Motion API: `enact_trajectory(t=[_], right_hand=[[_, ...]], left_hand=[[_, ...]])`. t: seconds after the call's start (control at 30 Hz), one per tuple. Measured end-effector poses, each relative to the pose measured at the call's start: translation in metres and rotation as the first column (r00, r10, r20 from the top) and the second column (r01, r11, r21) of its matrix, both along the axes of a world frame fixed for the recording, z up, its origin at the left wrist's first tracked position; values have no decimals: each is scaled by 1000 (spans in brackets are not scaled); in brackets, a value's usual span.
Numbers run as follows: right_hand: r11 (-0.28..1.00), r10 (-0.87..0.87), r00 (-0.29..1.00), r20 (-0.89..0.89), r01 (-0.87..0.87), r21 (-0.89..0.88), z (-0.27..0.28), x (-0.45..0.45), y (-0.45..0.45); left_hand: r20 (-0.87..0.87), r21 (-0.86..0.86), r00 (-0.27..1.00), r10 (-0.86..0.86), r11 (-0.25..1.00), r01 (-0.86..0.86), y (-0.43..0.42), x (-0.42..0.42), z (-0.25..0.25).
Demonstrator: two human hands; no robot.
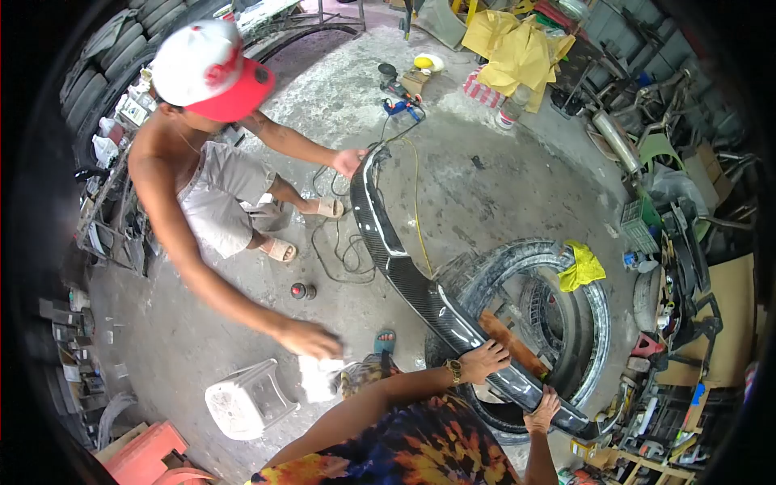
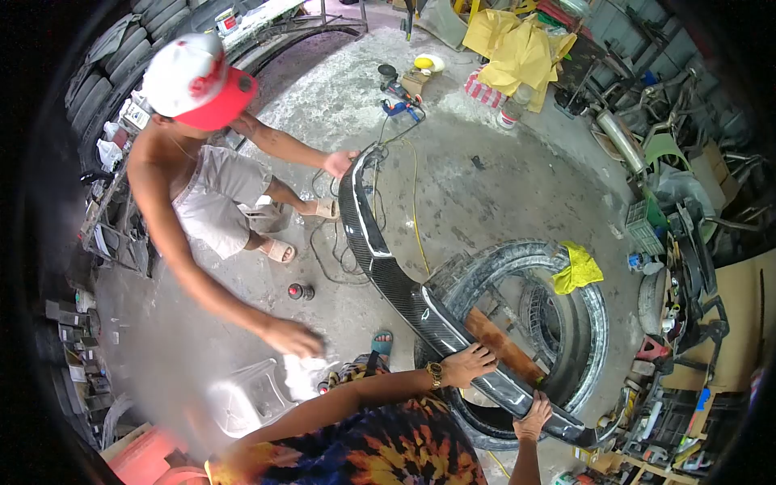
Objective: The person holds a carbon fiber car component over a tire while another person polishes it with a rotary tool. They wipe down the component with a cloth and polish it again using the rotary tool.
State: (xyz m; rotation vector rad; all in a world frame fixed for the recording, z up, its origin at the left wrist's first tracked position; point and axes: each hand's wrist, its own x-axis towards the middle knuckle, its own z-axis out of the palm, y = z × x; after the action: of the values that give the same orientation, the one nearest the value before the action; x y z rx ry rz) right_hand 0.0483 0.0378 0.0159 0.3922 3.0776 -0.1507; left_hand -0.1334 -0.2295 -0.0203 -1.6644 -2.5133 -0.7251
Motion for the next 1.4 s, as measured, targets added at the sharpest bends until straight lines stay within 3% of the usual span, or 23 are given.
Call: enact_trajectory(t=[0.1, 0.17, 0.3, 0.33, 0.5, 0.6, 0.7, 0.83, 0.9, 0.97, 1.03, 1.17, 1.23, 1.3, 1.4], right_hand=[[1000, -13, 999, 41, 13, -6, 6, 1, 2], [1000, 1, 1000, 24, -1, 13, 5, 1, 1], [999, -38, 997, 69, 38, 6, 7, 0, -1], [1000, -24, 998, 63, 24, 7, 7, 1, 1], [999, -42, 998, 51, 43, -1, 2, 2, 7], [997, -76, 996, 38, 76, 7, -3, 4, 8], [999, -36, 999, -40, 38, 36, -11, 6, 12], [998, -57, 998, 7, 57, 12, 1, 2, 10], [997, -63, 998, 11, 63, -44, 9, 1, 7], [999, -42, 999, -22, 42, -23, 7, 1, 8], [998, -65, 998, 14, 65, -21, 7, 1, 8], [997, -67, 998, 5, 67, 38, 12, 3, 3], [989, -131, 989, 61, 126, 82, 17, 9, -2], [933, -333, 942, 40, 323, 157, 21, 19, -7], [912, -387, 922, -16, 386, 139, 25, 41, -17]], left_hand=[[-19, -72, 1000, 13, 997, -14, 3, 1, 8], [-104, -5, 994, 45, 999, -46, 3, 3, 3], [-22, -25, 1000, 19, 999, -19, 8, 4, -10], [70, -64, 997, -19, 998, 24, 3, 1, 6], [63, -76, 998, -31, 996, 36, 0, -7, 29], [60, -108, 998, -24, 994, 30, 6, -2, 15], [-67, -109, 998, 21, 994, -29, 5, -2, 19], [79, -148, 996, -41, 988, 53, 3, -10, 30], [250, -142, 960, -125, 976, 164, 2, -19, 32], [257, -106, 959, -117, 983, 148, 2, -31, 28], [424, -267, 897, -123, 930, 253, -1, -46, 37], [365, -266, 913, -181, 920, 289, 4, -48, 30], [377, -250, 905, -198, 919, 305, 6, -49, 33], [394, -237, 893, -219, 915, 328, 10, -43, 37], [425, -191, 882, -203, 932, 307, 17, -28, 57]])
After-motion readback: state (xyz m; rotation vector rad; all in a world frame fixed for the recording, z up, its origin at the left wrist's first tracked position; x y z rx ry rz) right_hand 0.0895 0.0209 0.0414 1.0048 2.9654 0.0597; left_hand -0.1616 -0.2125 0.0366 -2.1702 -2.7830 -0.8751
